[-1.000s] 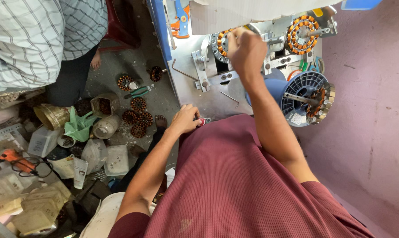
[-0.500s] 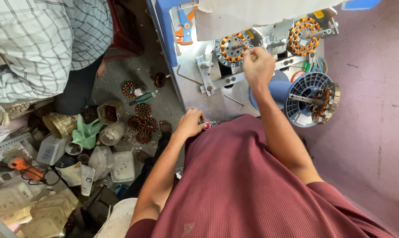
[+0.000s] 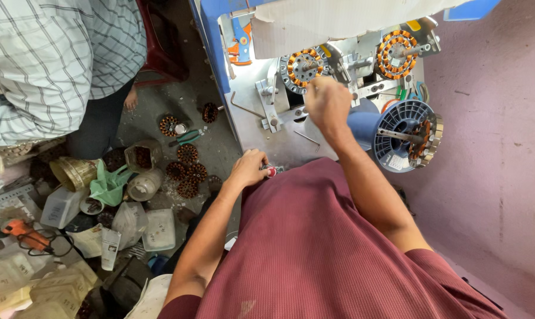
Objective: The person assembles small orange electrical components into a circular metal fixture mounted on a machine. They use pliers to trim wires and a hex key to tighten screws, then remove the completed fixture and place it into a blue container.
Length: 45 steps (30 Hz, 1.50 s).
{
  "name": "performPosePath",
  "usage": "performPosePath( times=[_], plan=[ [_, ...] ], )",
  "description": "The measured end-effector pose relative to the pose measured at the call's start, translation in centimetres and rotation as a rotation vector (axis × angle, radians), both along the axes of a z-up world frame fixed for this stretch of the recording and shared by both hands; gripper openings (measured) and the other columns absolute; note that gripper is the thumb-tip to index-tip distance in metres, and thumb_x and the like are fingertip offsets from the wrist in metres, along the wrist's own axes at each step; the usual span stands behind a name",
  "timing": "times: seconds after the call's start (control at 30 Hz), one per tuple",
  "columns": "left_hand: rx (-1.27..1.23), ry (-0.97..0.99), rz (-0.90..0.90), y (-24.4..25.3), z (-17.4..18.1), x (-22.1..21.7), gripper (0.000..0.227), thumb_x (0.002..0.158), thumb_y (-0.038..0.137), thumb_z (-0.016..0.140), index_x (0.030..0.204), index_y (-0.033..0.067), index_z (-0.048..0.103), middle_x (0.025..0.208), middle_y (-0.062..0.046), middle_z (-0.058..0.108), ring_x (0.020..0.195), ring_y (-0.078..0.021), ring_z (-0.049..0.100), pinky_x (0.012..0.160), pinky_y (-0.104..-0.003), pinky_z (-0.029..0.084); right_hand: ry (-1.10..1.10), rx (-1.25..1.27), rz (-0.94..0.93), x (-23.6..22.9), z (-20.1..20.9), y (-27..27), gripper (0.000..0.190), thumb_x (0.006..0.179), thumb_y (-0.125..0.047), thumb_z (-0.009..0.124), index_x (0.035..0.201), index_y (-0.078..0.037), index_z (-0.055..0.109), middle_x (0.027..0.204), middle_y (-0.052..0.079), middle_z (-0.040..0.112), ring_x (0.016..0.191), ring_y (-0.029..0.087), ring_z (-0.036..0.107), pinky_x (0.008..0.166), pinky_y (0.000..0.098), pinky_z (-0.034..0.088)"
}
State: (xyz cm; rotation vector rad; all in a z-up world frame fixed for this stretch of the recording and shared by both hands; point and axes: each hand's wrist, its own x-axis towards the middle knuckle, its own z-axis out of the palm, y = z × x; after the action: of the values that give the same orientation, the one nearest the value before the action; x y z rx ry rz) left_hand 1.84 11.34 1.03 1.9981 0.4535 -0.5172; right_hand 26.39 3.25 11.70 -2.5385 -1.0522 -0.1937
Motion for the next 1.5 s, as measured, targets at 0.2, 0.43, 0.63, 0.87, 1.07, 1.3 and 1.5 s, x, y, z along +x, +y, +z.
performPosePath(
  times=[0.2,0.43,0.63,0.87,1.07,1.3,1.5],
  plan=[
    [0.022,0.035,-0.059,-0.2,-0.5,-0.2,0.031,0.08,0.027,0.082,0.103,0.0103,0.068,0.105,-0.007,0.067,0.113,-0.0269,0.06,0.095,-0.042,0.049,0.238,0.238,-0.153,3.7,0.5,2.1,0.014,0.092,-0.013,0.075,0.081,-0.005,0.076,0.061,0.013,0.067,0.051,0.03,0.063,0.048,0.0407,0.045],
    [0.022,0.049,-0.034,-0.4,-0.3,0.4,0.029,0.079,0.024,0.082,0.101,0.0107,0.069,0.106,-0.006,0.067,0.11,-0.0252,0.061,0.095,-0.042,0.048,-0.117,-0.093,0.064,-0.2,-0.2,-0.3,0.019,0.087,-0.017,0.077,0.071,-0.008,0.072,0.064,0.012,0.066,0.052,0.025,0.062,0.051,0.0364,0.045],
    [0.003,0.067,-0.055,0.1,1.0,0.7,0.031,0.08,0.026,0.08,0.103,0.008,0.069,0.098,-0.009,0.07,0.102,-0.0277,0.065,0.087,-0.041,0.052,0.479,0.309,-0.305,5.9,-2.0,1.4,0.01,0.081,-0.011,0.075,0.084,-0.003,0.08,0.057,0.007,0.064,0.05,0.01,0.053,0.048,0.0285,0.035],
    [-0.016,-0.016,0.104,-1.0,3.4,1.7,0.032,0.082,0.026,0.079,0.104,0.0051,0.069,0.091,-0.011,0.072,0.087,-0.0285,0.071,0.077,-0.042,0.054,0.527,0.271,-0.28,0.7,-5.2,-3.6,0.014,0.079,-0.016,0.076,0.083,-0.002,0.078,0.066,0.01,0.069,0.059,0.016,0.062,0.058,0.0325,0.049],
    [-0.161,-0.176,0.233,-3.1,3.8,4.8,0.029,0.085,0.025,0.074,0.103,0.0027,0.07,0.093,-0.01,0.075,0.08,-0.0262,0.073,0.075,-0.039,0.057,0.473,-0.393,-0.044,-4.4,-6.3,-11.3,0.018,0.078,-0.015,0.074,0.094,-0.007,0.074,0.096,0.018,0.07,0.088,0.041,0.068,0.075,0.0518,0.053],
    [0.042,-0.304,0.235,-6.4,1.1,10.4,0.042,0.083,0.024,0.081,0.114,-0.0019,0.068,0.09,-0.014,0.077,0.081,-0.0276,0.072,0.071,-0.04,0.056,0.503,-0.281,0.071,-5.2,-10.6,-17.0,0.012,0.088,-0.01,0.069,0.095,-0.004,0.061,0.103,0.016,0.062,0.099,0.039,0.064,0.075,0.0536,0.05],
    [-0.365,-0.312,0.738,-8.5,-0.6,14.6,0.027,0.09,0.008,0.07,0.115,-0.001,0.066,0.081,-0.011,0.074,0.055,-0.017,0.07,0.042,-0.029,0.051,0.865,0.118,-0.122,-2.9,-10.6,-16.7,0.011,0.094,-0.009,0.069,0.096,-0.002,0.061,0.085,0.013,0.069,0.074,0.024,0.068,0.065,0.0392,0.053]
  ],
)
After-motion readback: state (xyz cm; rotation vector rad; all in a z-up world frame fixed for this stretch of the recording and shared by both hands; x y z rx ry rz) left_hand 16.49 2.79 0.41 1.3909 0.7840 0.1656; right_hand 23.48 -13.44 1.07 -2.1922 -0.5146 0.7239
